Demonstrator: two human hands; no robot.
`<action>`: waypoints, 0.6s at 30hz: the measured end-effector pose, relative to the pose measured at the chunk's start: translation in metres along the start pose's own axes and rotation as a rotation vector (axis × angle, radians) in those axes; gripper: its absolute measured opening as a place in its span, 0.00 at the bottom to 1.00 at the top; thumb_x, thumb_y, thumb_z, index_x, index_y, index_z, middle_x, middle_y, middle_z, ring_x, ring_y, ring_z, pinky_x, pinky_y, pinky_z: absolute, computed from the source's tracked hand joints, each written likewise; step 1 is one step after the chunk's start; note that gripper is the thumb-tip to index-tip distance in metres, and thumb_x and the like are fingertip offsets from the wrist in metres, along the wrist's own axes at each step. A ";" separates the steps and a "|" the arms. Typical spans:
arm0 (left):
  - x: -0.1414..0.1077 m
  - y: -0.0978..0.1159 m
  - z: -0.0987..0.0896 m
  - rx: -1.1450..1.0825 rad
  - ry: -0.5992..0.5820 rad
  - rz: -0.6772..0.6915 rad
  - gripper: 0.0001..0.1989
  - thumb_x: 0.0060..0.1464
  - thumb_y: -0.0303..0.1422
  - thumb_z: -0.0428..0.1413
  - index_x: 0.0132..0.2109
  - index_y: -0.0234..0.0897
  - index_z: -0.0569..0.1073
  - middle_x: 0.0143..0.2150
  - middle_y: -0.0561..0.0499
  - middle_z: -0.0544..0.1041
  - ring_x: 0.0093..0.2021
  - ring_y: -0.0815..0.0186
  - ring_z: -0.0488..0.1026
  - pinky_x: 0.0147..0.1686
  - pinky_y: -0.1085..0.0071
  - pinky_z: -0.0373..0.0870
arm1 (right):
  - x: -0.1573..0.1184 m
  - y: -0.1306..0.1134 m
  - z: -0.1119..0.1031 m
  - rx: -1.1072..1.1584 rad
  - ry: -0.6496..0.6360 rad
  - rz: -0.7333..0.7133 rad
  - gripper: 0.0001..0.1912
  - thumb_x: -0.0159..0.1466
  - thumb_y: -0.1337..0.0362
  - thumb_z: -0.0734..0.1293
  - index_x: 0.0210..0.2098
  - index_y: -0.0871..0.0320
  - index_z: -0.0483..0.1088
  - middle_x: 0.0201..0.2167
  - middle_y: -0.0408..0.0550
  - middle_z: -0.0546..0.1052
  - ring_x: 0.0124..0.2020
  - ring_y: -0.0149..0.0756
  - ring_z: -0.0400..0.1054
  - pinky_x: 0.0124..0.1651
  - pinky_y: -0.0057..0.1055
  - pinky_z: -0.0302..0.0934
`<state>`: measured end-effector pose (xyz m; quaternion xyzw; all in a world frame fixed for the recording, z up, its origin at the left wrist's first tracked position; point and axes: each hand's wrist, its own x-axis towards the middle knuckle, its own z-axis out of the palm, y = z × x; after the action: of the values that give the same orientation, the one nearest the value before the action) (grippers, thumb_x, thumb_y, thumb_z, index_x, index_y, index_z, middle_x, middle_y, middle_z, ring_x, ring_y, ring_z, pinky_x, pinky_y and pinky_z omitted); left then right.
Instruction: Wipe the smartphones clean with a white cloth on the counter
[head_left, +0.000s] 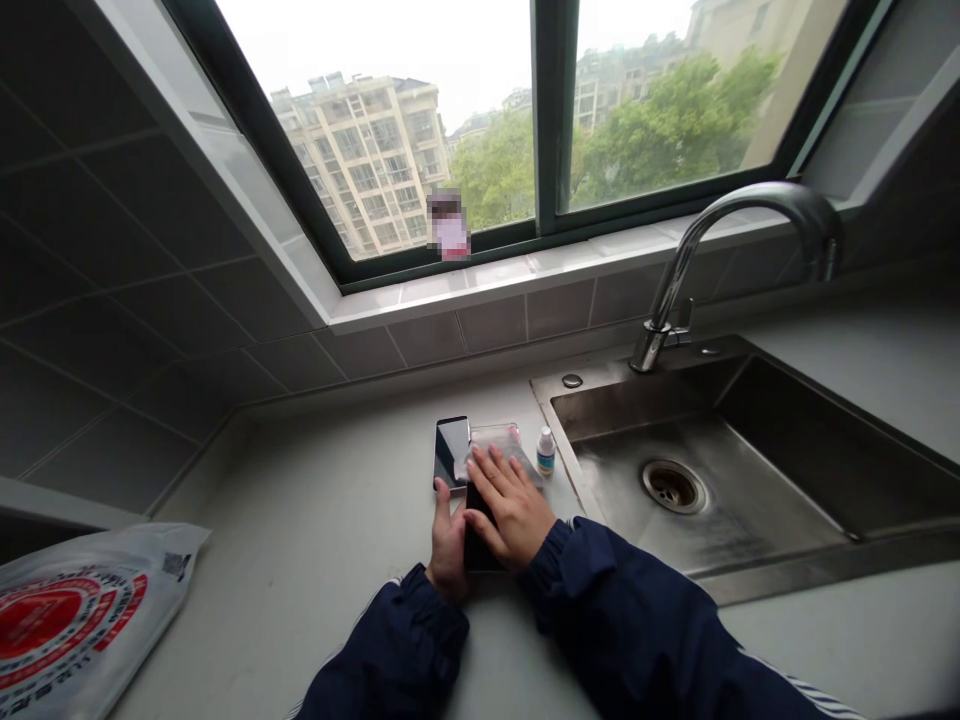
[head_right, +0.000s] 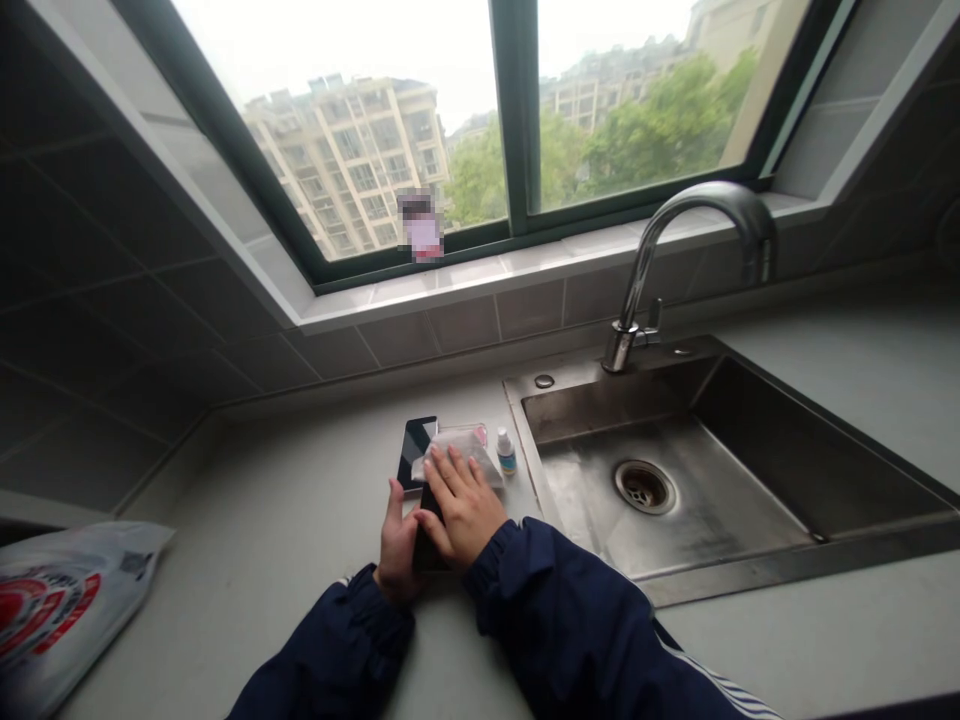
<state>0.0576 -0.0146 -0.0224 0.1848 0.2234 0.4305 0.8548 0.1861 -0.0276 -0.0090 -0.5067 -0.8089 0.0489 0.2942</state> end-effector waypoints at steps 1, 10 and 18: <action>0.000 -0.001 0.000 -0.003 -0.006 0.006 0.34 0.59 0.56 0.43 0.65 0.40 0.63 0.63 0.43 0.67 0.68 0.53 0.55 0.66 0.56 0.51 | 0.000 0.001 0.000 -0.004 0.014 0.017 0.33 0.66 0.60 0.61 0.68 0.66 0.52 0.70 0.55 0.47 0.71 0.52 0.39 0.67 0.53 0.46; 0.001 -0.002 -0.007 -0.079 -0.001 -0.031 0.37 0.59 0.56 0.44 0.65 0.35 0.61 0.63 0.40 0.68 0.68 0.53 0.55 0.67 0.56 0.49 | -0.002 -0.006 0.002 -0.006 -0.081 -0.158 0.28 0.67 0.59 0.60 0.64 0.66 0.60 0.68 0.55 0.54 0.69 0.53 0.45 0.65 0.54 0.49; 0.002 -0.003 0.001 -0.076 -0.093 0.008 0.32 0.63 0.51 0.41 0.66 0.37 0.60 0.66 0.44 0.64 0.69 0.55 0.52 0.69 0.60 0.39 | 0.001 0.006 0.002 -0.065 0.028 0.018 0.30 0.69 0.60 0.58 0.67 0.66 0.52 0.70 0.55 0.47 0.70 0.52 0.40 0.65 0.55 0.50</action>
<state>0.0608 -0.0146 -0.0238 0.1730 0.1660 0.4332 0.8688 0.1893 -0.0237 -0.0120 -0.5238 -0.8013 0.0182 0.2887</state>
